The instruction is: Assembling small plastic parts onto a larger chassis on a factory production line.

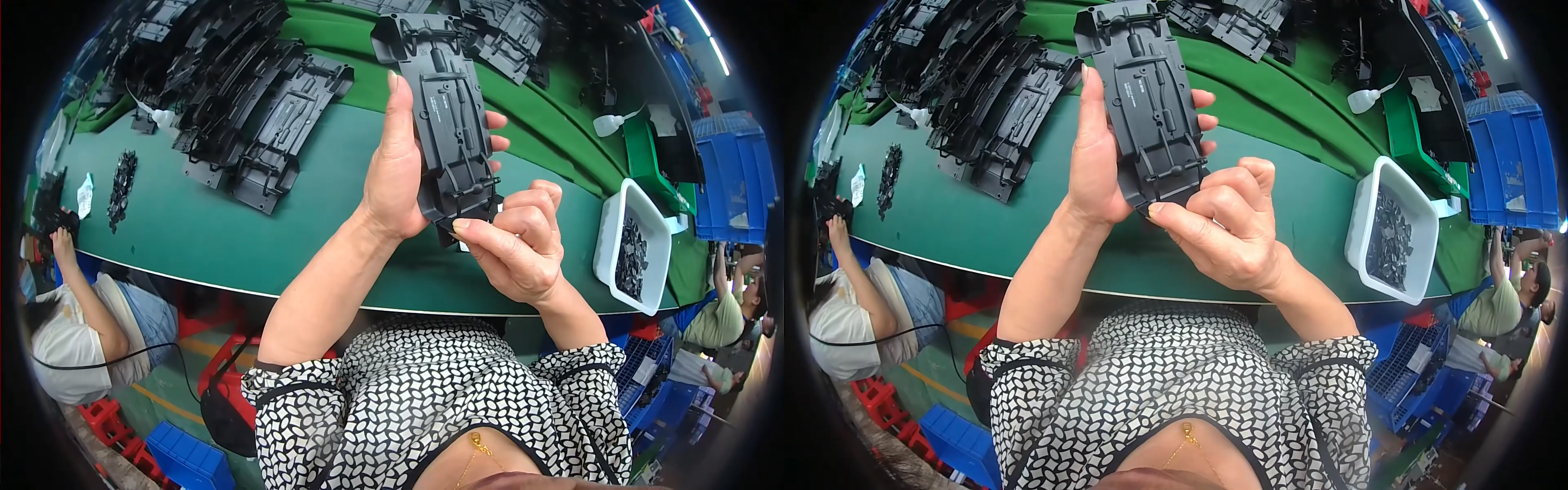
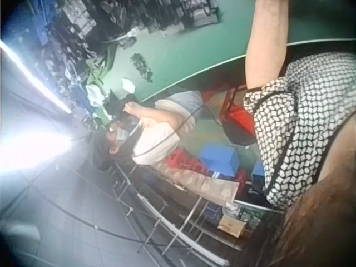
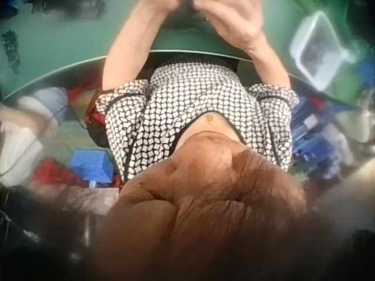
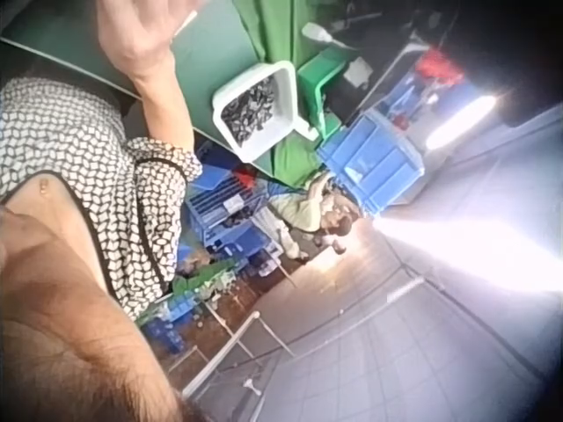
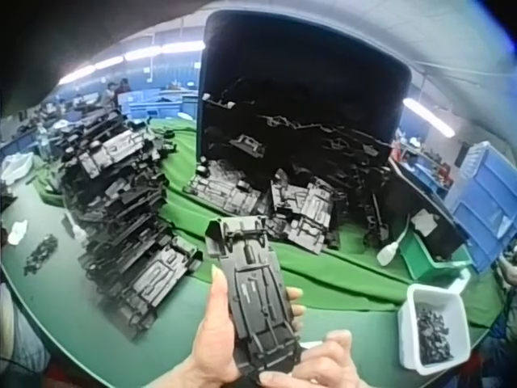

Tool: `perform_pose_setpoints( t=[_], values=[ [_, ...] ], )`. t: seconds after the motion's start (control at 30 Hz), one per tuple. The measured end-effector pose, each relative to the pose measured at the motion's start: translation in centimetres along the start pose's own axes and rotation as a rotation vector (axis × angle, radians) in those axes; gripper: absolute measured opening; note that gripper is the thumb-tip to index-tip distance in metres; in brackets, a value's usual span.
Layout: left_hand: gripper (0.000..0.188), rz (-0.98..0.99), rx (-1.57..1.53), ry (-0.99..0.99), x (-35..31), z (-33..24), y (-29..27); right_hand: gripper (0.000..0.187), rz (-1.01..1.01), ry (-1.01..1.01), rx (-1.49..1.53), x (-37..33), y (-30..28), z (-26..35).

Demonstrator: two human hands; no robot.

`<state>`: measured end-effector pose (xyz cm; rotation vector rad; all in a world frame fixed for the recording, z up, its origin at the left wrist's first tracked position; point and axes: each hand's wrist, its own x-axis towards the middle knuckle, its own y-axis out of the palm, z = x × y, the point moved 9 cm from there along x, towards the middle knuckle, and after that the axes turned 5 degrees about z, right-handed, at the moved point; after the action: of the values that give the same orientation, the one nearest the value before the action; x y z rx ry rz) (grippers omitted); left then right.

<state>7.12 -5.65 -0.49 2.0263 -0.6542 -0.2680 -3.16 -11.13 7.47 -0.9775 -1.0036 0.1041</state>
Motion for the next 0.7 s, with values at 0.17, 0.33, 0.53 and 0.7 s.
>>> perform_pose_setpoints(
  t=[0.17, 0.33, 0.53, 0.7],
  values=[
    [0.082, 0.004, 0.018, 0.006, 0.06, -0.07, 0.19, 0.035, 0.007, -0.005, -0.005, 0.02, 0.01, 0.06],
    [0.083, 0.01, 0.02, 0.004, 0.02, 0.01, 0.2, 0.035, 0.002, -0.02, -0.006, 0.0, -0.03, 0.21],
    [0.084, 0.015, 0.029, 0.002, -0.08, 0.03, 0.3, 0.035, 0.045, -0.051, 0.002, -0.13, 0.18, 0.37],
    [0.08, 0.012, 0.035, -0.006, -0.01, 0.22, 0.44, 0.035, 0.059, -0.043, -0.001, -0.1, 0.34, 0.26]
  ],
)
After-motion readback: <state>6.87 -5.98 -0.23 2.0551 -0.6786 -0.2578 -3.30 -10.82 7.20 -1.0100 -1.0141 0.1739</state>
